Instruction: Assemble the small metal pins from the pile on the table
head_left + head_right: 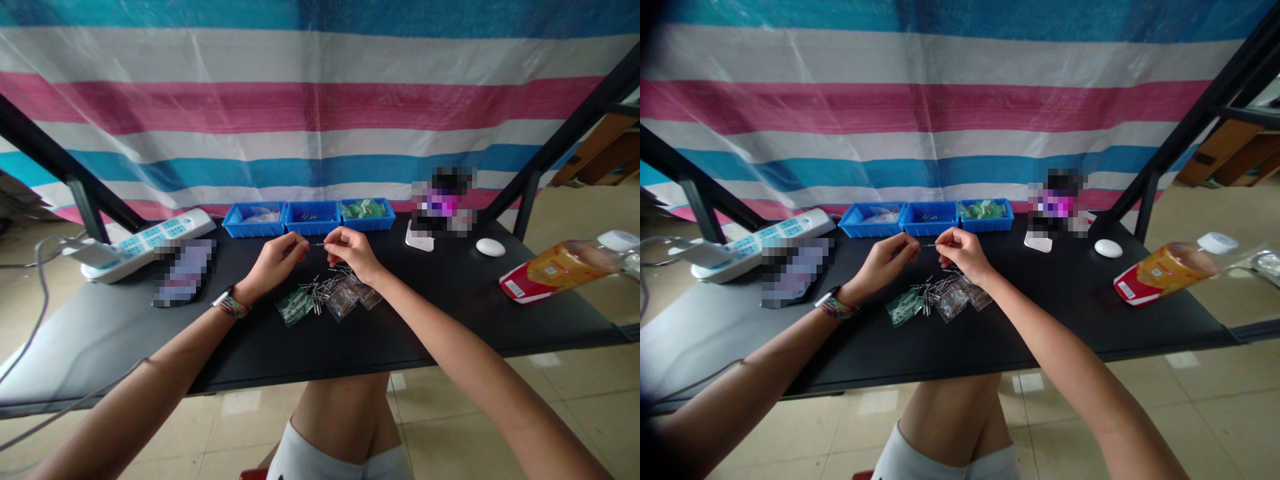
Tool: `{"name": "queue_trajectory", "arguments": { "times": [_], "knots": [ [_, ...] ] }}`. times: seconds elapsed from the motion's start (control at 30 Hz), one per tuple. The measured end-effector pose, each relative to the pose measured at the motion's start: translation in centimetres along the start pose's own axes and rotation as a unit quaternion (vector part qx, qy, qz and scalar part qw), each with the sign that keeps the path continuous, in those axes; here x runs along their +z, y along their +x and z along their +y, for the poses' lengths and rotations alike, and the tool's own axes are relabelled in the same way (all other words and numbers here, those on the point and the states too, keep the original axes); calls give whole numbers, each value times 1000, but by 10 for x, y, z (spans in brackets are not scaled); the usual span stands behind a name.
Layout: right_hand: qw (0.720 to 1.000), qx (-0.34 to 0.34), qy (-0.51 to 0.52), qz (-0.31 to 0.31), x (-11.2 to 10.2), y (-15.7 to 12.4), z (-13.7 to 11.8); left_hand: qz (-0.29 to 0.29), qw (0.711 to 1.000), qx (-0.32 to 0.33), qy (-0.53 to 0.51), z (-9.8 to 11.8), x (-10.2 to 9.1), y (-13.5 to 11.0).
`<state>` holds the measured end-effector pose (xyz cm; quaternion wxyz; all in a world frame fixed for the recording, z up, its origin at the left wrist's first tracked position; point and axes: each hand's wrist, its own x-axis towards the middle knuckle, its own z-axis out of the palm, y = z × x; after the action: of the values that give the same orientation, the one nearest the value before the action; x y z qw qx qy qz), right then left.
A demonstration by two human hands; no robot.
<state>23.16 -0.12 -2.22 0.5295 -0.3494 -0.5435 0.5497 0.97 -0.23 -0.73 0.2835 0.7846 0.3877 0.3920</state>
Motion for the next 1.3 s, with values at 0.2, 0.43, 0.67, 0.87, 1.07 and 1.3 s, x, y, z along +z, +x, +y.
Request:
{"name": "queue_trajectory", "arguments": {
  "times": [0.2, 0.43, 0.67, 0.87, 1.07, 1.3],
  "knots": [
    [1000, 3, 15, -4, 0, 2, 0, -1, 1000, -9, 6, 2, -3, -1],
    [995, 0, 59, 75, -8, 24, -7, 18, 1000, -10, 12, 4, -7, -2],
    [996, 75, 17, 55, -29, 15, -10, 3, 1000, -9, 14, 4, -6, -2],
    [946, -75, -310, -64, -35, 4, -10, -13, 1000, -7, 16, 10, -4, -3],
    [860, -132, -461, -175, -21, -4, -10, -15, 1000, -11, 18, 10, -4, -3],
    [912, -94, -357, -180, -8, 7, -9, -10, 1000, -7, 23, 11, -6, -2]
  ]
}}
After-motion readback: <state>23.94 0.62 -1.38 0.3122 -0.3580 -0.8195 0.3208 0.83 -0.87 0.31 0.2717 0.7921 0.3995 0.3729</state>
